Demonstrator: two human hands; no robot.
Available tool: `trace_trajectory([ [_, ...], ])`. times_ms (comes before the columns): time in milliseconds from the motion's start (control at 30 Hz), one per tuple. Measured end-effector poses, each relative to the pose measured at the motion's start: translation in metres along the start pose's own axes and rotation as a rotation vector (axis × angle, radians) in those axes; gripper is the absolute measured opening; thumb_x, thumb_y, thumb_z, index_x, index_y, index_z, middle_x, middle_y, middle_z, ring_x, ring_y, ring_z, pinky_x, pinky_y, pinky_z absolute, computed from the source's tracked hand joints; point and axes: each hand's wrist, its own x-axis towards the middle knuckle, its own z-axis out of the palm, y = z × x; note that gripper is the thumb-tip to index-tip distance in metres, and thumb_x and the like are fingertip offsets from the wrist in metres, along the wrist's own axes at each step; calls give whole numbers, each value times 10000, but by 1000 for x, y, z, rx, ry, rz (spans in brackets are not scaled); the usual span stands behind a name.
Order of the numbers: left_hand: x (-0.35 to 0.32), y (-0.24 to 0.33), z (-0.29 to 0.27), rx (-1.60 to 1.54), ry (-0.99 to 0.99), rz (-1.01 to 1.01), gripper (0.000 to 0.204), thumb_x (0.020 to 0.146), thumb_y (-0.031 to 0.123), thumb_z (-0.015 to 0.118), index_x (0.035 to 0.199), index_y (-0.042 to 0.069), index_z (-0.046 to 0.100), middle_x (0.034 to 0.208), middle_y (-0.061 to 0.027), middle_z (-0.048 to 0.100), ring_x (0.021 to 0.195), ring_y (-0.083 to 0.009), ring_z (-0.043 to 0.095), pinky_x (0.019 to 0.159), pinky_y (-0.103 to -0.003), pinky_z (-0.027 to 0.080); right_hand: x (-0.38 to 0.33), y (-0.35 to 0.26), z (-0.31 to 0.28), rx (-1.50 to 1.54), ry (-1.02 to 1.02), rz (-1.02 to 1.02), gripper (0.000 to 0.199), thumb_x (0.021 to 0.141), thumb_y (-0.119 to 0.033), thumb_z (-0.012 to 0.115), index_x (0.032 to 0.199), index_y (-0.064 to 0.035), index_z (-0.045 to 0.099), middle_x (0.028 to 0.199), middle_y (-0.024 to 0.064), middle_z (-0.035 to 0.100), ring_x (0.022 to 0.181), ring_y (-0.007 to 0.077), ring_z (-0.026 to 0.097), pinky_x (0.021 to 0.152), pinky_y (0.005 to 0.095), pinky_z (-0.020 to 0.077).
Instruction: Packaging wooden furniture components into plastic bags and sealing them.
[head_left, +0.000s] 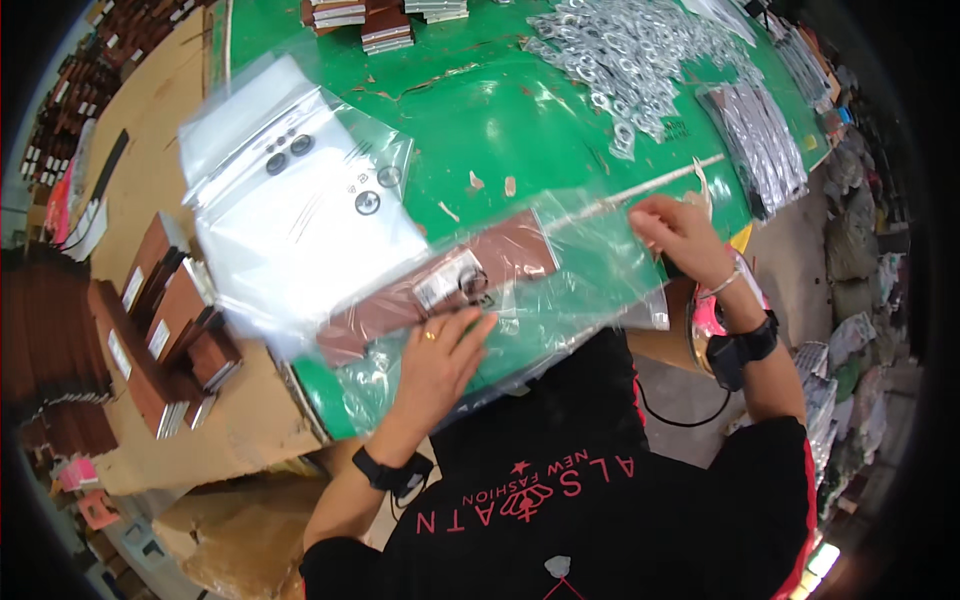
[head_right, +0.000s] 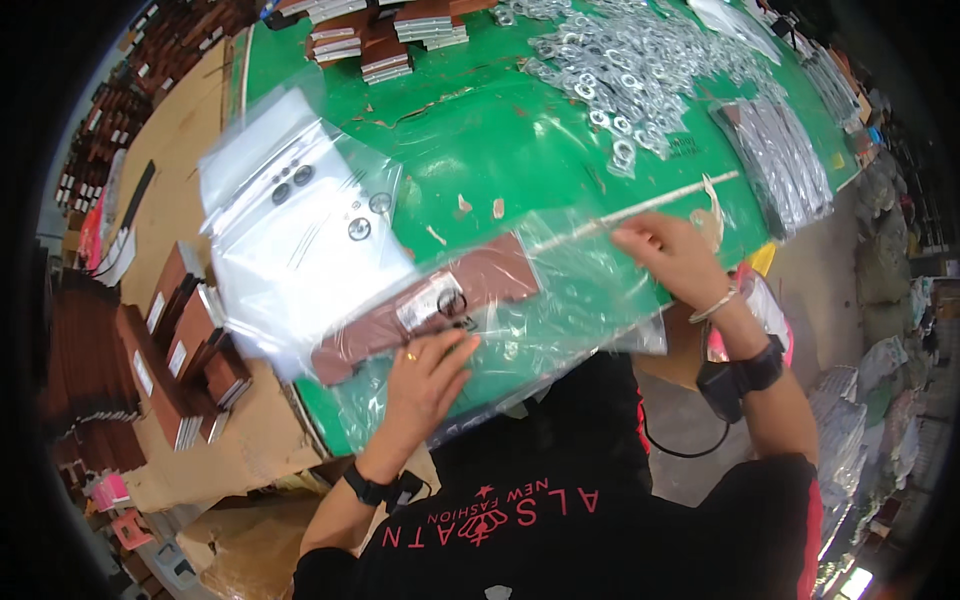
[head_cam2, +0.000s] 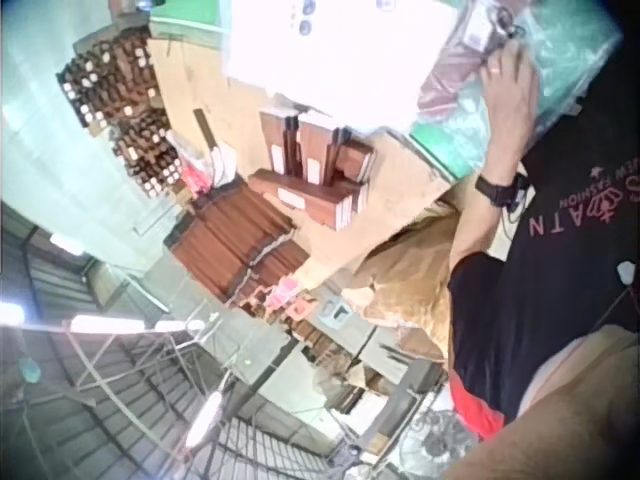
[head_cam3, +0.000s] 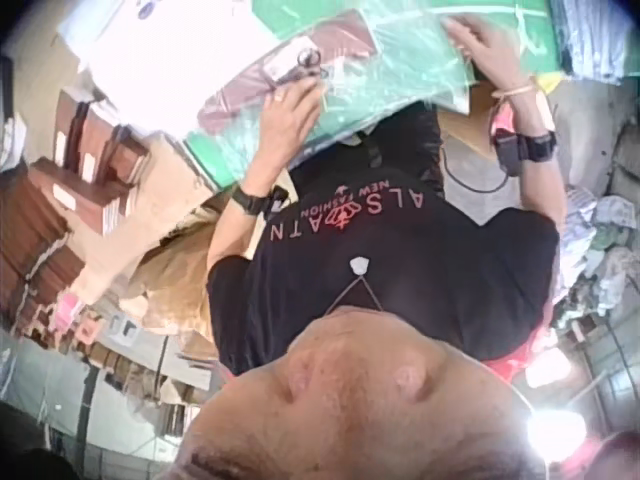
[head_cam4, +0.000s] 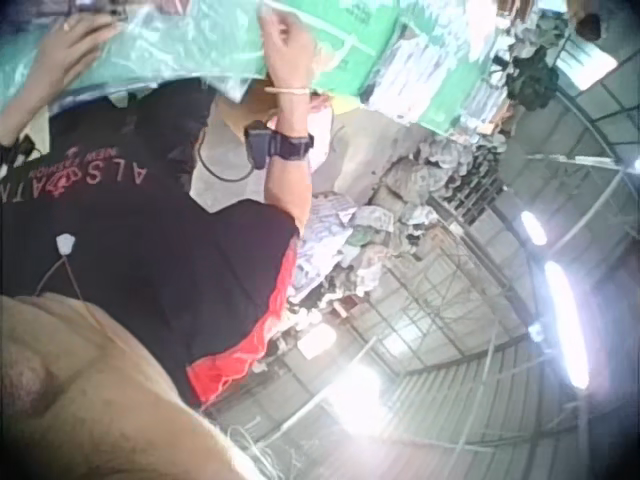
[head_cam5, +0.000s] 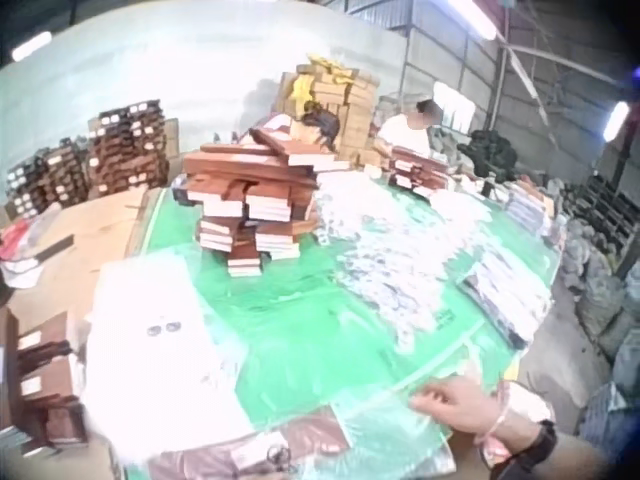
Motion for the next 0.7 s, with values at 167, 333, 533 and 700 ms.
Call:
trace_trajectory([
  [167, 2, -6, -3, -39, -195, -86, 565, 872, 198, 667, 1419, 187, 526, 1280, -3, 588, 1049, -197, 585, 794, -380, 491, 53, -5, 42, 104, -183, 393, 488, 930, -476, 657, 935, 8, 717, 716, 51, 684, 687, 145, 658, 634, 267, 501],
  [333, -3, -11, -8, -47, -317, -182, 626, 874, 172, 613, 1480, 189, 458, 1292, 11, 593, 1027, -165, 613, 781, -350, 503, 81, 10, 47, 692, 82, 416, 284, 1007, -298, 585, 1046, -26, 658, 918, 80, 696, 814, 161, 674, 712, 300, 538],
  [533, 1, -12, -8, 19, -350, -110, 664, 877, 142, 561, 1517, 242, 416, 1383, 75, 542, 1032, -80, 582, 716, -283, 428, 87, 55, 34, 749, 148, 512, 382, 991, -379, 595, 1239, -88, 586, 971, 32, 663, 817, 128, 626, 734, 292, 525],
  [700, -5, 1, 3, 14, -185, -152, 664, 847, 136, 581, 1496, 172, 446, 1409, 50, 530, 1067, -109, 562, 824, -277, 397, 91, 28, 52, 619, -153, 352, 629, 947, -444, 640, 1365, -3, 476, 1054, 129, 682, 898, 204, 672, 779, 334, 575],
])
